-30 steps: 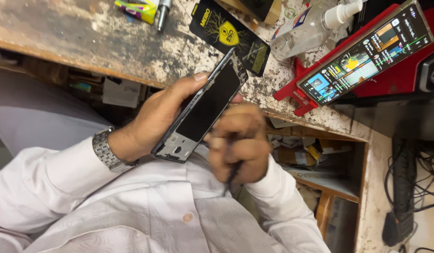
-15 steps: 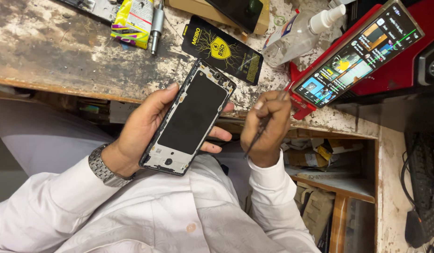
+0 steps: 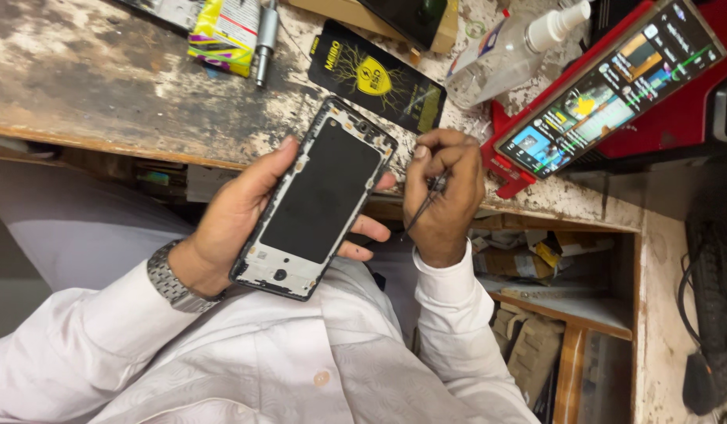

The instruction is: The person uses a thin metal tool to scrape adhesive residue from the inner frame of a disassembled smartphone. They rotate the phone to access different edges and continue scraping along the perimeter. A second smartphone on a red stand is briefly tapped with the tool, then the person resumes scraping the first phone's frame.

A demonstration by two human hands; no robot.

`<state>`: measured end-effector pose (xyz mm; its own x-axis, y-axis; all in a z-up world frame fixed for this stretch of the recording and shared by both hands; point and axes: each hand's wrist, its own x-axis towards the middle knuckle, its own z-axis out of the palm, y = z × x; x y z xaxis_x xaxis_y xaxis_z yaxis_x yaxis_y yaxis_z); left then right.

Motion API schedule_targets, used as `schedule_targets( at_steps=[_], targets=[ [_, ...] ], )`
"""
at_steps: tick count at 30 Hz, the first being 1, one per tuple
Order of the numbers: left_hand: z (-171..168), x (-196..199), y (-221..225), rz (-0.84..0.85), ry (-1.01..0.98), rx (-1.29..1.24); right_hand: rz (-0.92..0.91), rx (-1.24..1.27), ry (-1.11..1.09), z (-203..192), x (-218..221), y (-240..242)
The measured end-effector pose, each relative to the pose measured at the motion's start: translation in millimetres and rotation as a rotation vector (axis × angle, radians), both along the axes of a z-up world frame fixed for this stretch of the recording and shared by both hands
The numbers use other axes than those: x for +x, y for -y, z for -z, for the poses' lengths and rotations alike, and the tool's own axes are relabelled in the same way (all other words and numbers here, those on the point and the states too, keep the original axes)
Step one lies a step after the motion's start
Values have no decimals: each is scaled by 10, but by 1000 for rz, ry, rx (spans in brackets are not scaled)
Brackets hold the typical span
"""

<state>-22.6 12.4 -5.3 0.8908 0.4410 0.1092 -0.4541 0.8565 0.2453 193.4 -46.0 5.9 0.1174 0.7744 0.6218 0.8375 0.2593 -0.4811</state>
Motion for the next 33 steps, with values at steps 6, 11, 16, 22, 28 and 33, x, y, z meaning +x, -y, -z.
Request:
schedule_targets(
  at_steps=[6,11,16,22,28,33],
  targets=[
    [41,10,6,-21,-37,-14,3,-2,-55,41,46,-11],
    [69,13,-2,-64,-67,16,42,-28,-59,45,44,-14],
    [106,17,16,-79,-74,7,-36,-54,-105,60,95,43],
    [102,61,47,-172,-160,71,-46,-22,-203,98,81,49],
    [116,85,134,-272,-275,126,-120,-28,-476,40,-95,91],
    [215,106,235,-376,-314,186,-205,-152,-777,-93,-388,112]
  ],
)
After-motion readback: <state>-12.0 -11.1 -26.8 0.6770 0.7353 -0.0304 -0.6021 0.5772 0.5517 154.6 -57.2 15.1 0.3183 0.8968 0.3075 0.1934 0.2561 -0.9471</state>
